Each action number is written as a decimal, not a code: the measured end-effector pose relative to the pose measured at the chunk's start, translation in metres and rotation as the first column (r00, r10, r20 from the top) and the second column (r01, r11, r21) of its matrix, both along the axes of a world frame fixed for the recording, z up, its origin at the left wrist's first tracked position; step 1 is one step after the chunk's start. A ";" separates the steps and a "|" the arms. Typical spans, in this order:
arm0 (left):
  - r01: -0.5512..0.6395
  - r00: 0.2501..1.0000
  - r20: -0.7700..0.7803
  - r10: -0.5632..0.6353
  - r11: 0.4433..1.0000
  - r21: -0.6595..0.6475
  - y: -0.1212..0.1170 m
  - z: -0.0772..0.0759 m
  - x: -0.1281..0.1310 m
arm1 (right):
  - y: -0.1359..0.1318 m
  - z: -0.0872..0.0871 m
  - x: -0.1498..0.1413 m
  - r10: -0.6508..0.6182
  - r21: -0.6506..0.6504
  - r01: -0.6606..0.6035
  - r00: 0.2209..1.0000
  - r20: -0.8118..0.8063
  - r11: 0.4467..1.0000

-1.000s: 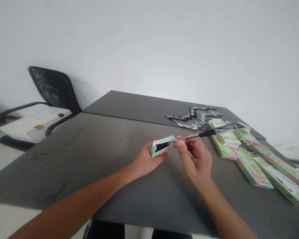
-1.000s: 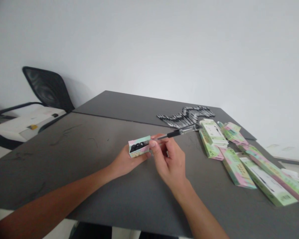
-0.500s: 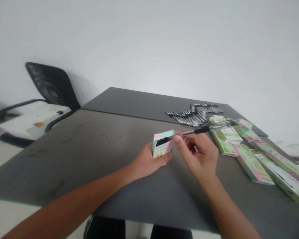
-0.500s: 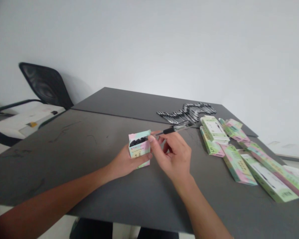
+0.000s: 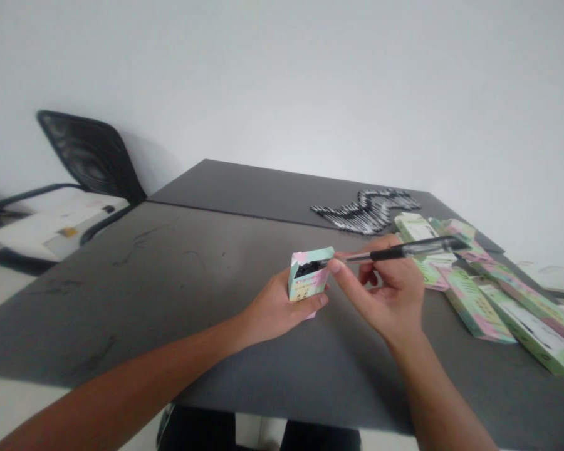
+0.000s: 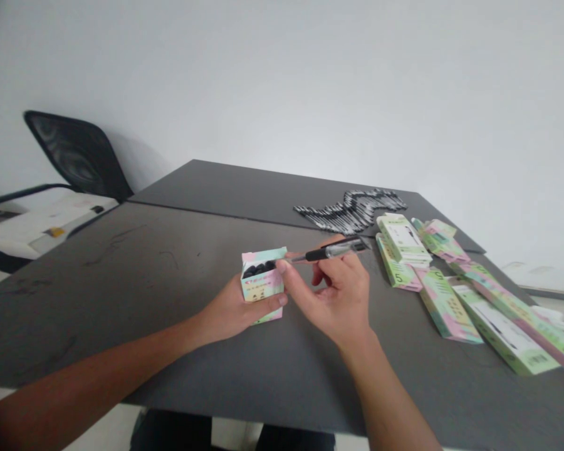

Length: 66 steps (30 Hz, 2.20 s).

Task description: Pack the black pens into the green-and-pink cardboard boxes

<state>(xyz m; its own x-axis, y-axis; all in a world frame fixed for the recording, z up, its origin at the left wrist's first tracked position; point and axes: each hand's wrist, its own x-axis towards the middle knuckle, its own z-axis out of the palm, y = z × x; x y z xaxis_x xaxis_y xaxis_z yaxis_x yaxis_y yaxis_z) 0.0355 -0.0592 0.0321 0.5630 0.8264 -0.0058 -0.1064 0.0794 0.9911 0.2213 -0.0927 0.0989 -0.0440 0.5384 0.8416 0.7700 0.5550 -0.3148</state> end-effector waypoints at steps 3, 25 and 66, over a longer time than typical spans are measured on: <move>0.003 1.000 -0.008 -0.003 1.000 0.021 -0.001 0.002 -0.001 | -0.002 0.002 0.002 -0.004 0.028 0.002 0.999 0.051 1.000; 0.101 0.993 0.077 -0.092 0.986 -0.134 -0.007 0.011 0.002 | 0.008 -0.036 -0.014 0.187 -0.113 -0.239 0.918 -0.350 0.964; 0.182 0.979 -0.090 -0.181 0.983 0.006 -0.004 0.012 -0.003 | -0.001 -0.004 -0.003 0.069 -0.164 -0.096 0.985 -0.160 0.982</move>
<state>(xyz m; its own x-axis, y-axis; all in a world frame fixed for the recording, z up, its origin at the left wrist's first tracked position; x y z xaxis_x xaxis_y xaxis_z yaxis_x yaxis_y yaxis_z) 0.0320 -0.0635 0.0444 0.7014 0.7109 -0.0513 -0.0029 0.0749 0.9972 0.2185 -0.0936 0.0954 0.0280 0.6746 0.7377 0.6590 0.5424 -0.5210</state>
